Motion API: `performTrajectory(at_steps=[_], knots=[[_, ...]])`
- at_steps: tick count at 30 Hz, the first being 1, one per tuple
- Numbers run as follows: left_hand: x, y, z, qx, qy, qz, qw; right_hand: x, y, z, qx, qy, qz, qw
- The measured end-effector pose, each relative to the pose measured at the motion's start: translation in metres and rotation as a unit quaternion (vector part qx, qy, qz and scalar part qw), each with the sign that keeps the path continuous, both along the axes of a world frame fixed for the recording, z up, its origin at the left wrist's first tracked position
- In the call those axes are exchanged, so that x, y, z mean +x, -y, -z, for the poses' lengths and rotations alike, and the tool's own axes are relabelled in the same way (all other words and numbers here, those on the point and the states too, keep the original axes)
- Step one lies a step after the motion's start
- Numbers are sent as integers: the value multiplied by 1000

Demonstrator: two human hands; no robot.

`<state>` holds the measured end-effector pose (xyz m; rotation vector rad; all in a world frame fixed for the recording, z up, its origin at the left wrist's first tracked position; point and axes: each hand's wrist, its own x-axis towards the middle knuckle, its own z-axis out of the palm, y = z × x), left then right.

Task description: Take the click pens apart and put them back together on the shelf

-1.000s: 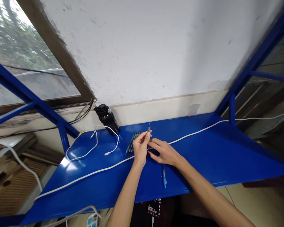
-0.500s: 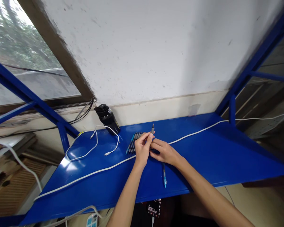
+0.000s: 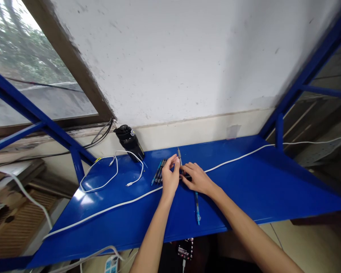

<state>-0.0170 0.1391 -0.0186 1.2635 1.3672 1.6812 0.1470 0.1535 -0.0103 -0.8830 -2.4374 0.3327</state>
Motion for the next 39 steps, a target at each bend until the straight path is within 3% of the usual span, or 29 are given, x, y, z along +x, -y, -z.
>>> performTrajectory(at_steps=[8, 22, 24, 27, 31, 35, 39], knots=[[3, 3, -5, 14, 26, -9, 1000, -5, -5, 2, -40, 41, 37, 998], [4, 5, -9, 20, 18, -5, 1000, -4, 1, -1, -49, -18, -58, 997], [3, 5, -10, 21, 29, -15, 999, 1, -2, -4, -53, -67, -38, 996], [0, 5, -12, 26, 51, -35, 998, 17, -3, -12, -66, -123, 47, 989], [-3, 4, -17, 29, 62, -53, 996, 40, 21, -22, -99, -6, 179, 979], [-2, 5, -15, 15, -27, 9, 999, 46, 66, -18, -117, 132, 177, 968], [2, 6, -3, 11, -265, 45, 963, 43, 91, -16, -141, 132, 159, 968]])
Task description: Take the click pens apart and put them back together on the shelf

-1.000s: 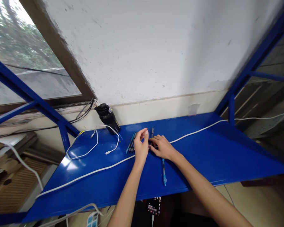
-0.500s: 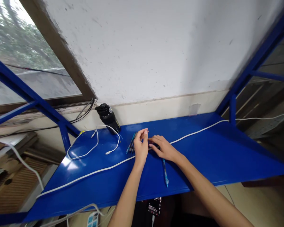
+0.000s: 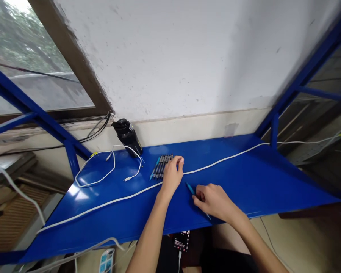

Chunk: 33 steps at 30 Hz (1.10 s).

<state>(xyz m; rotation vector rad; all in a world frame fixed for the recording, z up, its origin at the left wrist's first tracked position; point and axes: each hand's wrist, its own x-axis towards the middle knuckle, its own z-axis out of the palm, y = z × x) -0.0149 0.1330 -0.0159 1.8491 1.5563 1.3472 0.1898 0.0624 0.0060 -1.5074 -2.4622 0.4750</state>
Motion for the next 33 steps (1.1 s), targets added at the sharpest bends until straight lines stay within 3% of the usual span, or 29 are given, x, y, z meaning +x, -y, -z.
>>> performTrajectory(at_steps=[2, 5, 10, 13, 18, 20, 23, 25, 28, 30, 33], knots=[[1, 1, 6, 6, -70, -3, 998, 0, 1, -7, 12, -67, -12, 998], [-1, 1, 11, 4, -103, -2, 995, 1, -5, -23, 77, -176, -15, 981], [-5, 1, 11, -4, -143, 3, 990, -8, -38, -40, 139, -299, -15, 944], [-4, 2, 8, -3, -152, 3, 988, -21, -70, -40, 133, -347, -40, 928], [-1, 0, 7, 1, -142, -17, 990, -42, -121, -24, 134, -322, -56, 936], [-1, -2, 8, 9, -98, -25, 995, -47, -131, -11, 132, -321, -44, 937], [2, -5, 6, 22, 76, -34, 996, -48, -134, 7, 118, -320, -47, 939], [4, -7, 2, 9, 222, -4, 975, -47, -130, 15, 101, -313, -69, 942], [6, -12, -10, -41, 375, 93, 922, -46, -126, 22, 79, -302, -94, 945], [5, -19, -17, -59, 410, 129, 901, -46, -127, 24, 72, -301, -97, 946], [1, -29, -23, -56, 406, 141, 901, -46, -131, 24, 68, -301, -92, 947]])
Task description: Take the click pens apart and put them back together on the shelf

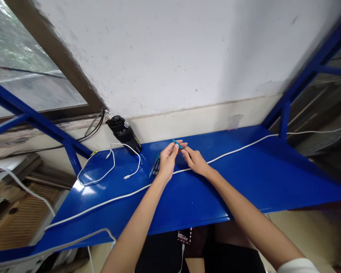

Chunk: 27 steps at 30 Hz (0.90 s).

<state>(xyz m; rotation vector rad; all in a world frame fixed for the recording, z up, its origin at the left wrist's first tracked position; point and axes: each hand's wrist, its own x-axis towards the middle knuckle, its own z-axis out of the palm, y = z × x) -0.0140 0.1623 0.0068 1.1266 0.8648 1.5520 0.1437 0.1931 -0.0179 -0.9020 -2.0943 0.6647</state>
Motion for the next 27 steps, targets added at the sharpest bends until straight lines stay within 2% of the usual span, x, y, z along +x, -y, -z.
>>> performTrajectory(at_steps=[4, 8, 14, 17, 23, 27], knots=[[-2, -6, 5, -11, -5, -55, 998, 1, -3, 1, -1, 11, 3, 1000], [-3, 0, 12, -36, 0, -117, 992, 0, 1, 2, 2, 26, -8, 1000], [-8, 8, 9, -38, -17, -194, 980, -4, 8, 2, 20, 42, -6, 999], [-4, 9, 8, -26, -24, -187, 982, -3, 7, 2, 26, 39, 4, 999], [7, 15, 7, -1, 12, -52, 999, 3, 5, 0, 18, 29, 17, 999], [6, 14, 6, -15, 28, -81, 996, 2, 6, -1, 14, 26, -3, 1000]])
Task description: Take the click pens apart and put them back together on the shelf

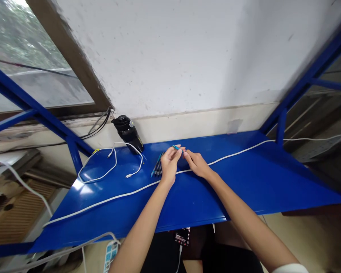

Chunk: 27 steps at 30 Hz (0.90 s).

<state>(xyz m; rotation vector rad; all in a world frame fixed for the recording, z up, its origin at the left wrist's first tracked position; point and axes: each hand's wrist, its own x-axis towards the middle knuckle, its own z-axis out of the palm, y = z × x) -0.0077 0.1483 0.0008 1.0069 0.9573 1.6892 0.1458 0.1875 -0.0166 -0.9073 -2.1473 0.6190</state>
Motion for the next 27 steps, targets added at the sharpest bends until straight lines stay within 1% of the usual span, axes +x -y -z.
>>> performTrajectory(at_steps=[4, 7, 11, 15, 21, 27], knots=[[-2, -3, 1, -24, 12, -52, 998, -3, -1, 0, 4, -3, -18, 1000], [-4, -4, 3, -28, 16, -74, 997, -4, -2, 2, 10, -12, -13, 1000], [-3, -5, 4, -24, 20, -75, 997, -3, -1, 3, 14, -21, 9, 1000], [-3, -6, 6, -27, 20, -67, 997, -1, -3, 4, 24, -12, 0, 1000], [-4, -6, 8, -40, 6, -79, 996, -2, -7, 9, 24, -11, 0, 1000], [-3, -6, 10, -41, 5, -86, 995, -1, -4, 6, 27, 13, 12, 999]])
